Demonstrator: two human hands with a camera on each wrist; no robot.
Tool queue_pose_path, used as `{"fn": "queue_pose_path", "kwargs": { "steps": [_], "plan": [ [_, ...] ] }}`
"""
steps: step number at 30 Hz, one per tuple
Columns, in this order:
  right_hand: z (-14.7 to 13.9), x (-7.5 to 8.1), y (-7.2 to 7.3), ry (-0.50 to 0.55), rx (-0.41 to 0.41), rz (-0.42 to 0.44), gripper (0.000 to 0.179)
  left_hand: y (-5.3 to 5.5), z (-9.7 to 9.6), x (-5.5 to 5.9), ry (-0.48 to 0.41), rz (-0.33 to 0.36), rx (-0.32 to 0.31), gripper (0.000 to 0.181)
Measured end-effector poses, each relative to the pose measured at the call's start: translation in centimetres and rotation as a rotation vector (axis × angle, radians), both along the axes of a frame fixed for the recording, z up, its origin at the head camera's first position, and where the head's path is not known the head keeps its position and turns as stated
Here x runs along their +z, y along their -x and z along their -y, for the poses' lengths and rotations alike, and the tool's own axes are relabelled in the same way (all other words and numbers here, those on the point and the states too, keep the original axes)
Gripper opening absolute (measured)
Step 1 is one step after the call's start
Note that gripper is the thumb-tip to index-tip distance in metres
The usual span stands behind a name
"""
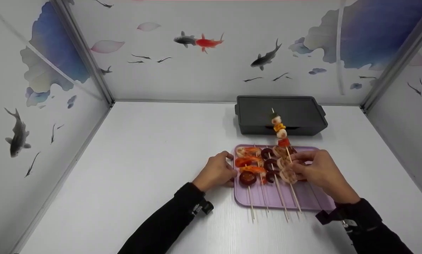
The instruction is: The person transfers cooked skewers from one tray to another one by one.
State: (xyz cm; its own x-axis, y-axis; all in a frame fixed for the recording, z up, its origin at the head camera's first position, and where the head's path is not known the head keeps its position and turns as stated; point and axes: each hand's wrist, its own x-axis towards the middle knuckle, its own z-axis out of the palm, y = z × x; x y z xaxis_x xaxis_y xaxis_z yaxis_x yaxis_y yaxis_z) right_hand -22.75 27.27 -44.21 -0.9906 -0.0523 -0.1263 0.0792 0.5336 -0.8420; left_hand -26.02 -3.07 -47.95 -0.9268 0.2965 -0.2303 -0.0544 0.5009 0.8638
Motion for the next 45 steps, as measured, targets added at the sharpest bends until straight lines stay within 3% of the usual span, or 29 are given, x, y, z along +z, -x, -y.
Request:
{"fn": "queue_pose_path", "kwargs": {
  "steps": [7, 13, 19, 36, 45],
  "plan": [
    [-1.0, 0.1, -1.1, -0.057, 0.015, -0.036, 0.036, -0.1, 0.0, 0.0, -0.015, 0.013, 0.006, 0.052],
    [-2.0, 0.3, -1.9, 0.015, 0.006, -0.004, 0.043, -0.1, 0.0, -0.1, -0.018, -0.014, -0.008, 0.05],
    [-2.7, 0.3, -2.4, -0.046, -0.017, 0.036, 0.047, -0.1, 0.1, -0.1, -0.004, -0.009, -0.001, 0.051],
    [-4.8, 0.1, -4.1, -0.081, -0.079, 0.115, 0.052, 0.0, -0.1, -0.1, 0.003, -0.005, 0.004, 0.052],
    [-5.8, -0.5, -4.9, -0.112, -0.103, 0.139, 0.053, -0.2, 0.0, -0.1, -0.034, 0.003, -0.004, 0.053]
  ]
}}
